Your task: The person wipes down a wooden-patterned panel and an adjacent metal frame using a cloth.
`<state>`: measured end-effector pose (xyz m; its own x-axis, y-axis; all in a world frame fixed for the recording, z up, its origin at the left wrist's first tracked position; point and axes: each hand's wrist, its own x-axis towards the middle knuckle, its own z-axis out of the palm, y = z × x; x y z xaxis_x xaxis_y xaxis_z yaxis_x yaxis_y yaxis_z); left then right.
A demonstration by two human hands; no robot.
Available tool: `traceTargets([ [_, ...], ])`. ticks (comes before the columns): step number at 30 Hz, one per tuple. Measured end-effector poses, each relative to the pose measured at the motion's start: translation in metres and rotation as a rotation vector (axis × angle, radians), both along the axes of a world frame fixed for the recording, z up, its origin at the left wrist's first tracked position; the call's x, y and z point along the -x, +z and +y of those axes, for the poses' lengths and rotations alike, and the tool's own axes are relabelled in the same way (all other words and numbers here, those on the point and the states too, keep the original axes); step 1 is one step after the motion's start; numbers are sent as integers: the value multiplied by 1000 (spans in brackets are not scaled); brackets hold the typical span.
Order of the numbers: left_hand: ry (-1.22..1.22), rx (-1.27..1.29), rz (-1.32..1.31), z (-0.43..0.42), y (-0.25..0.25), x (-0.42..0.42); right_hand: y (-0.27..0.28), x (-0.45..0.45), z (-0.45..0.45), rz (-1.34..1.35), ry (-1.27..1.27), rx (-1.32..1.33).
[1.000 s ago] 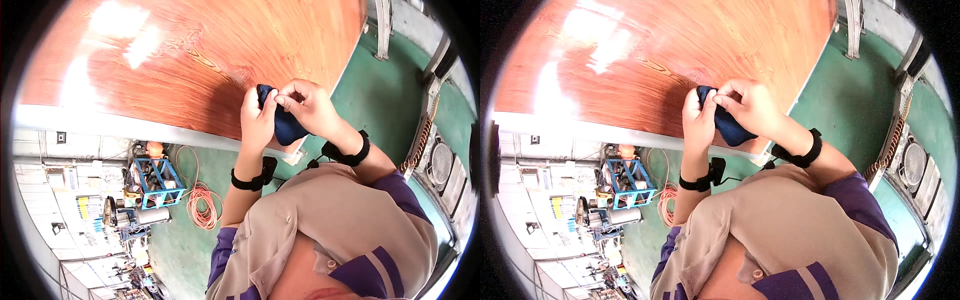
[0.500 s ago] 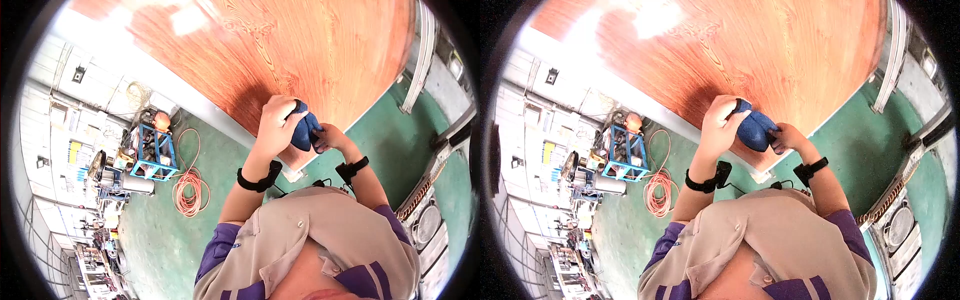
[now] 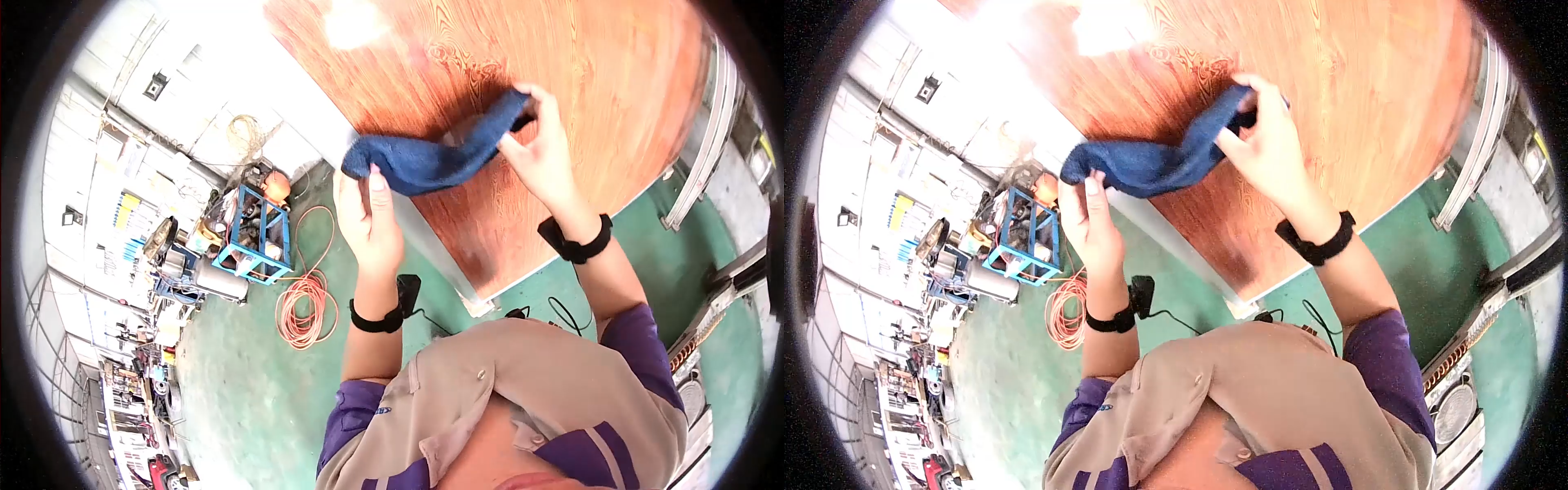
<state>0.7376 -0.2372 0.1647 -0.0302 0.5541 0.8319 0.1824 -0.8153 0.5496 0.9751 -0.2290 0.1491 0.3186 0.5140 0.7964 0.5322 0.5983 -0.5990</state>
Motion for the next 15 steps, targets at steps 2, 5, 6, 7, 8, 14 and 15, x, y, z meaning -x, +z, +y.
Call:
traceTargets([
  [2, 83, -269, 230, 10, 29, -7, 44, 16, 6, -178, -105, -235],
  [5, 366, -545, 524, 28, 43, -16, 59, 30, 44, -330, -145, -381],
  [6, 410, -571, 597, 38, 41, -17, 52, 32, 59, -347, -109, -408],
  [7, 435, -542, 670, 51, 32, -16, 40, 33, 65, -378, -142, -366],
  [8, 582, -574, 793, 55, 20, -16, 25, 33, 69, -407, -177, -323],
  [14, 457, -408, 1021, 53, -82, -25, -73, 23, 61, -464, -129, -151],
  [15, 439, -316, 1070, 51, -105, -28, -89, 17, 58, -515, -102, -122],
])
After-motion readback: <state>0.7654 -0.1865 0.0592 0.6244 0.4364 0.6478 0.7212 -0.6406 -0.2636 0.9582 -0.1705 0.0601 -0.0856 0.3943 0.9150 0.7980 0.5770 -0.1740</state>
